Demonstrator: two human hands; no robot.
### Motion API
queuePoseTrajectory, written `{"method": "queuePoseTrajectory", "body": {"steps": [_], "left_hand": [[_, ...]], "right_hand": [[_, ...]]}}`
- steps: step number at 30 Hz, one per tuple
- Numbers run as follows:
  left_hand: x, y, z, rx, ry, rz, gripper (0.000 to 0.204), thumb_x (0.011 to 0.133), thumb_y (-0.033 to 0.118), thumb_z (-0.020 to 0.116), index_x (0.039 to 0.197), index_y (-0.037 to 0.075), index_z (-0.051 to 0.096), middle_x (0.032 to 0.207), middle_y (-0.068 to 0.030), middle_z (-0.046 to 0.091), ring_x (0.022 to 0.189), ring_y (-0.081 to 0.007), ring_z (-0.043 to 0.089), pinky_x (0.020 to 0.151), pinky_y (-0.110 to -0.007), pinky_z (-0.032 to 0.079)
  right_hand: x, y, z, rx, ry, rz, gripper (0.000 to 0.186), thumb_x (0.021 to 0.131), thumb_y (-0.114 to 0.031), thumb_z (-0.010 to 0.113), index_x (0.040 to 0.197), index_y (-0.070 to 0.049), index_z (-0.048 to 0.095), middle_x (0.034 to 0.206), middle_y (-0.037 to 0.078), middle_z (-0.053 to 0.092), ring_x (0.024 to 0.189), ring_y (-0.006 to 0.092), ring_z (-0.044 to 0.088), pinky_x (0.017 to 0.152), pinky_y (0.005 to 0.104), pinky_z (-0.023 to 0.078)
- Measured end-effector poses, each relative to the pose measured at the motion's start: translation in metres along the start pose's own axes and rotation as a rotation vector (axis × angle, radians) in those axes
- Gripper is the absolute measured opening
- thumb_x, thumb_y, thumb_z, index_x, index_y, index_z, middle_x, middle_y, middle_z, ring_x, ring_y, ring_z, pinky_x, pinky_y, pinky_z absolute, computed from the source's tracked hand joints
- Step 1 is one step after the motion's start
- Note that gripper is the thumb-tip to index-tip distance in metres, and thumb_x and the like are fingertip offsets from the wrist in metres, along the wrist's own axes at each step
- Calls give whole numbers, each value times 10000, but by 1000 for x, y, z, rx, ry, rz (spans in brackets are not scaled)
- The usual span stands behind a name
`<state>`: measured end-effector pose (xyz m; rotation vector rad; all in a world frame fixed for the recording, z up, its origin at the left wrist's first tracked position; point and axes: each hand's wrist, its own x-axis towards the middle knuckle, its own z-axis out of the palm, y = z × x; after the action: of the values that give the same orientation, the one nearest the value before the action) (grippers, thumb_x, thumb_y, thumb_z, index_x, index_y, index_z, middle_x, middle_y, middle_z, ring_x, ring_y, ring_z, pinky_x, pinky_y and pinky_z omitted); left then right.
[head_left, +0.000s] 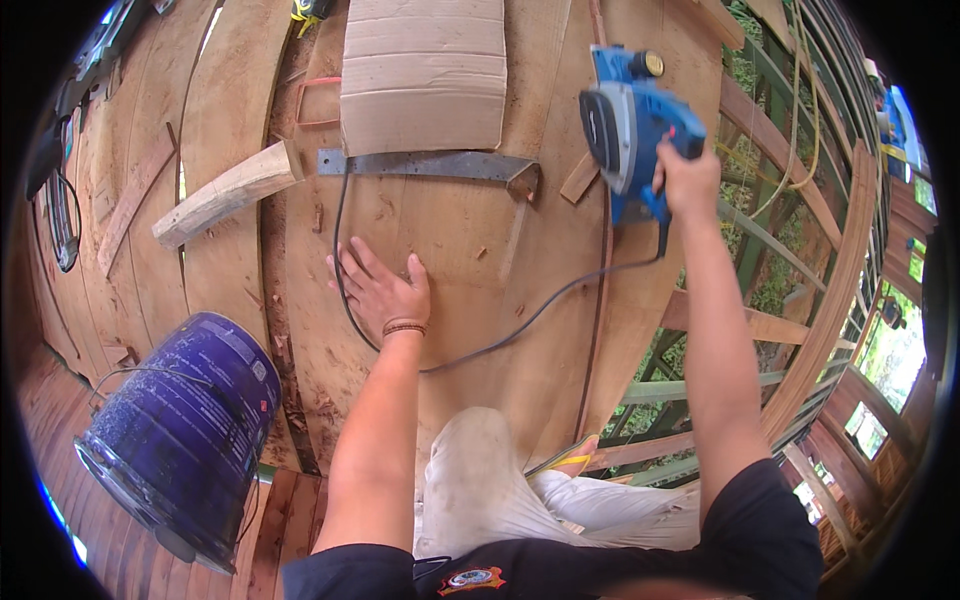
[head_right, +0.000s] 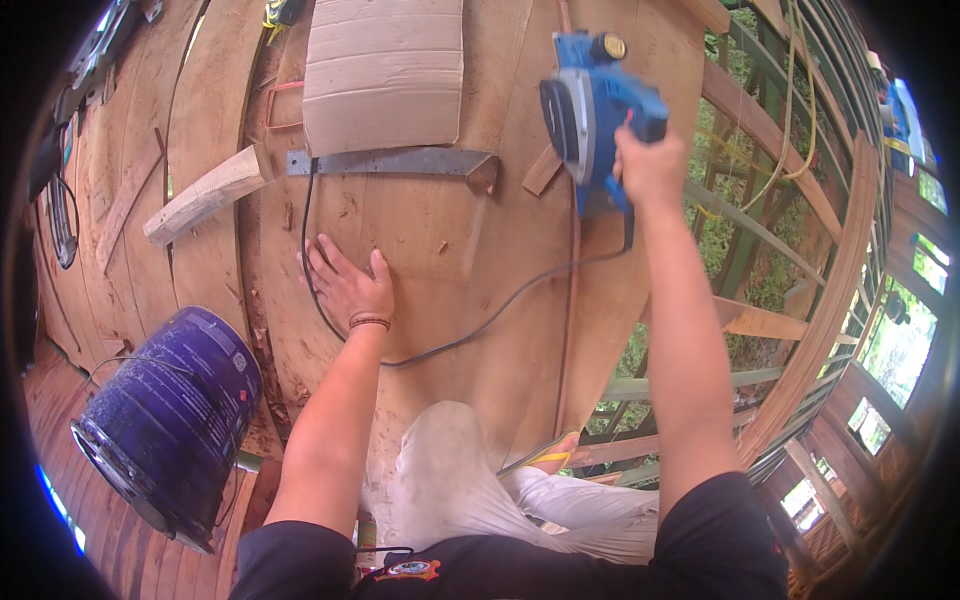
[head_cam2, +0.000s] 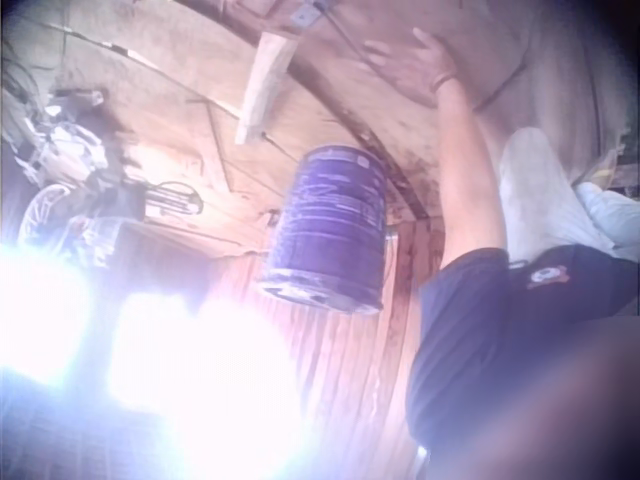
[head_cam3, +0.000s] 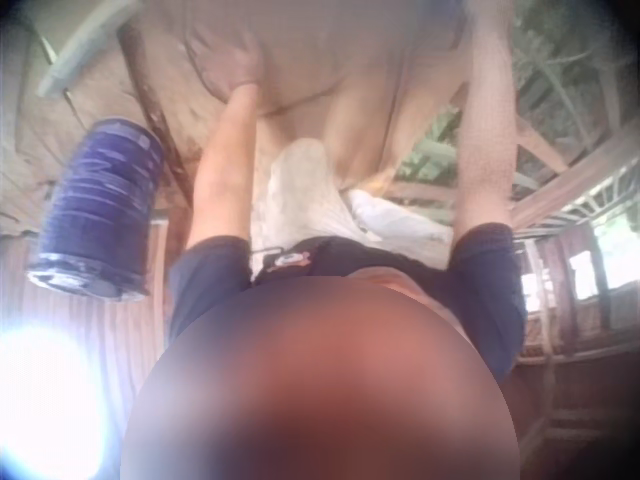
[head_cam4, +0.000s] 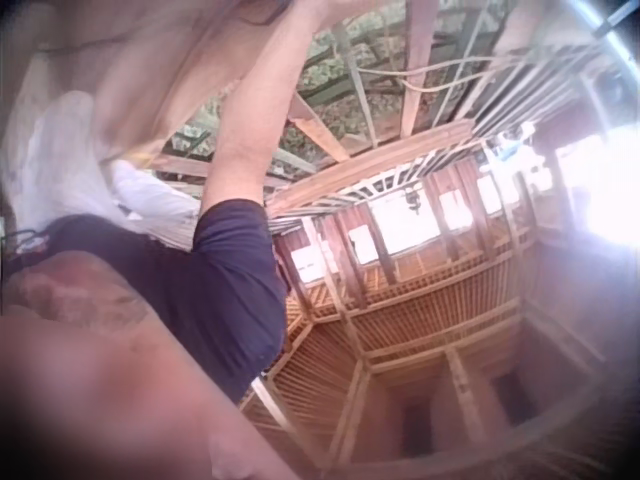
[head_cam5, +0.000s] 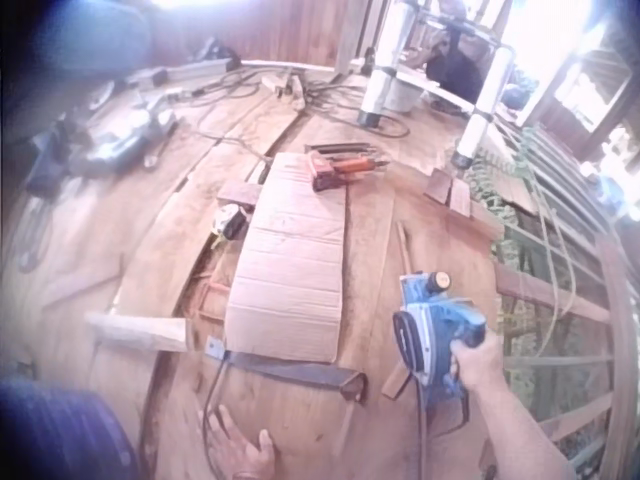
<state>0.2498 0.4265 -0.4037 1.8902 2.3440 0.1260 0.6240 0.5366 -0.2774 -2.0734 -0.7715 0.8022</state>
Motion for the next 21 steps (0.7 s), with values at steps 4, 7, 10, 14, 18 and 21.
{"method": "queuePoseTrajectory", "body": {"steps": [4,7,10,14,18,21], "left_hand": [[0,0,1,-2,2,1,939,886,501,633,1601,28,249,1634,-221,244,1520,-425,237,1237,-580,212],[-1,0,0,-1,-1,9,930,884,491,638,1596,28,260,1635,-221,243,1512,-425,253,1236,-565,225],[0,0,-1,23,26,26,931,878,490,645,1593,30,266,1623,-222,263,1522,-423,236,1246,-565,205],[0,-1,0,42,-16,-12,933,875,491,651,1592,32,267,1601,-230,292,1537,-418,210,1256,-574,170],[-1,-2,3,-15,24,10,929,892,507,634,1596,34,256,1585,-240,305,1544,-420,195,1255,-601,149],[-2,-2,3,10,6,-4,931,899,527,622,1597,31,256,1587,-241,298,1538,-426,204,1258,-603,145]], "right_hand": [[91,-31,27,-8,-58,-50,164,883,-153,726,900,-8,649,657,45,614,490,138,567,447,319,458],[156,-59,56,53,-113,-219,154,908,-159,706,926,-15,655,642,43,605,512,137,575,471,310,466],[206,-108,79,-35,-44,-140,178,856,-144,667,710,-43,648,592,68,594,470,180,564,430,360,440],[207,-121,93,121,-91,-138,166,860,-133,663,718,-53,632,593,63,589,460,178,550,425,351,442],[137,-70,55,117,-86,-187,163,863,-128,662,722,-58,619,595,50,579,468,170,553,426,351,446],[43,-23,6,19,-172,-209,149,939,-166,674,958,-24,635,643,45,601,508,150,560,487,305,448]]}}
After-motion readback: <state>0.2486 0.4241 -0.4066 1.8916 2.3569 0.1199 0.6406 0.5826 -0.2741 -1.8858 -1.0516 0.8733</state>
